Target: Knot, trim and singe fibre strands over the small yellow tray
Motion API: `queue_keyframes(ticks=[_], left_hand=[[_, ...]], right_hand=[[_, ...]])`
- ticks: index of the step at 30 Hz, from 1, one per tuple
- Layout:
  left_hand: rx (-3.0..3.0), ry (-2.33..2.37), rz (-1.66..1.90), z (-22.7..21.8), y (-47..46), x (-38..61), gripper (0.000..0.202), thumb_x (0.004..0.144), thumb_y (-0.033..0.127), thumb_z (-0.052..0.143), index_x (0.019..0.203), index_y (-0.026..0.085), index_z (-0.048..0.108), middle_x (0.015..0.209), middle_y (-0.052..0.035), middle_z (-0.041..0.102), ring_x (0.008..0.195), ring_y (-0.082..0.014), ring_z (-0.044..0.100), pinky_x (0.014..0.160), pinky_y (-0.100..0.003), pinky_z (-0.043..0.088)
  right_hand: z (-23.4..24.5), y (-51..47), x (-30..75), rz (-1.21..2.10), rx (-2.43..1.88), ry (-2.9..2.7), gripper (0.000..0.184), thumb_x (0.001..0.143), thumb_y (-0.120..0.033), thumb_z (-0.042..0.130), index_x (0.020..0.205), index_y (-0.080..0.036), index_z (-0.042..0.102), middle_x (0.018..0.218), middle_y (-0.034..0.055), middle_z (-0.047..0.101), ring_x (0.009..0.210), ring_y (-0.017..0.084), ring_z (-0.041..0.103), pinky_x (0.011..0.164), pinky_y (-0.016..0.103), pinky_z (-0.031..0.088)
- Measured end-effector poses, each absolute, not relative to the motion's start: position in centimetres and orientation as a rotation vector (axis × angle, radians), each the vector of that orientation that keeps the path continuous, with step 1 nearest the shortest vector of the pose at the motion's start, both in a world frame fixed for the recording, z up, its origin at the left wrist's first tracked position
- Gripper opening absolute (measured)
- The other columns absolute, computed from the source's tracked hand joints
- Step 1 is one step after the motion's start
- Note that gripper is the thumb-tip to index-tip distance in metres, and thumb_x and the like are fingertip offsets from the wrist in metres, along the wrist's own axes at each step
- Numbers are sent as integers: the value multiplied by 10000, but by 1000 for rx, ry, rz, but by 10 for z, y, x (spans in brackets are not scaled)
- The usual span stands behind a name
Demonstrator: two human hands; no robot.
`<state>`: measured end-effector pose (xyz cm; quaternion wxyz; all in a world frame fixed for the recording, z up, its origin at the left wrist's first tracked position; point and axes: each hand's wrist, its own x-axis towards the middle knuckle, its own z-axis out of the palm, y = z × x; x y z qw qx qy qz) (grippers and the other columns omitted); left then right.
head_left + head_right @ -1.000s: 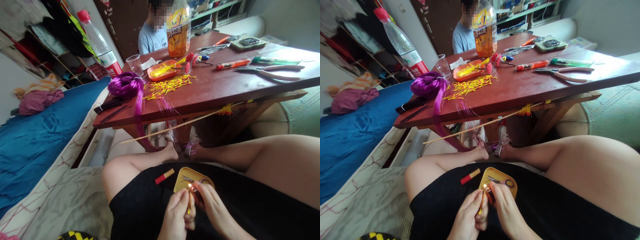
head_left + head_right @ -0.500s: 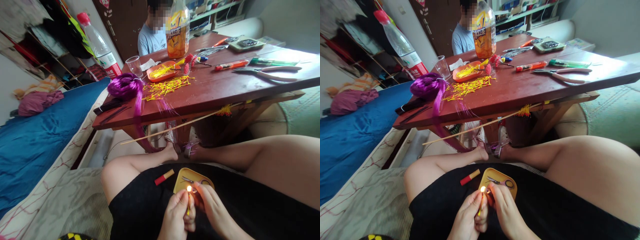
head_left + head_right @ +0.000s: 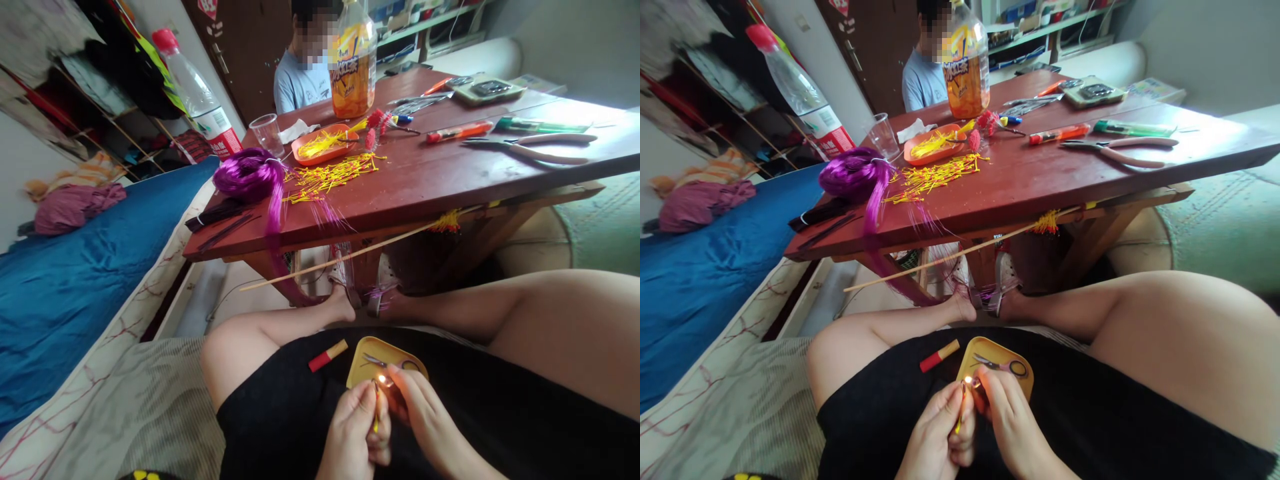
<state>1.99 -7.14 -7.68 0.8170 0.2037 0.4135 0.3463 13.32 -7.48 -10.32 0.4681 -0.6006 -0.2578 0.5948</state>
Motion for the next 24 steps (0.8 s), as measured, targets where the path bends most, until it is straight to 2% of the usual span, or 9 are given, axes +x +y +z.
queue_keyframes(ticks=[7,15,18,24], left_hand=[[447,884,732,-76,-70,20,446,698,562,626,634,173,419,427,108,280,369,-24,105,354,-162,88],[465,935,646,-67,-66,17,490,645,611,636,634,174,416,432,103,311,373,-23,150,374,-171,115],[458,951,634,-66,-65,17,501,631,620,640,636,175,410,433,104,319,368,-19,152,380,-175,118],[445,915,647,-70,-66,15,467,651,584,652,645,175,425,427,103,322,367,-25,144,387,-180,118]], right_hand=[[-112,-78,132,1457,-1439,-628,521,676,-669,527,694,-166,663,712,27,559,698,183,520,626,258,465],[-112,-79,132,1454,-1382,-663,521,708,-652,514,731,-162,692,711,30,579,667,172,531,613,244,472],[-112,-79,135,1466,-1368,-670,469,710,-607,556,738,-162,700,692,27,582,625,165,532,555,238,475],[-113,-81,131,1384,-1374,-640,376,666,-531,643,777,-178,709,738,39,620,698,185,552,605,240,481]])
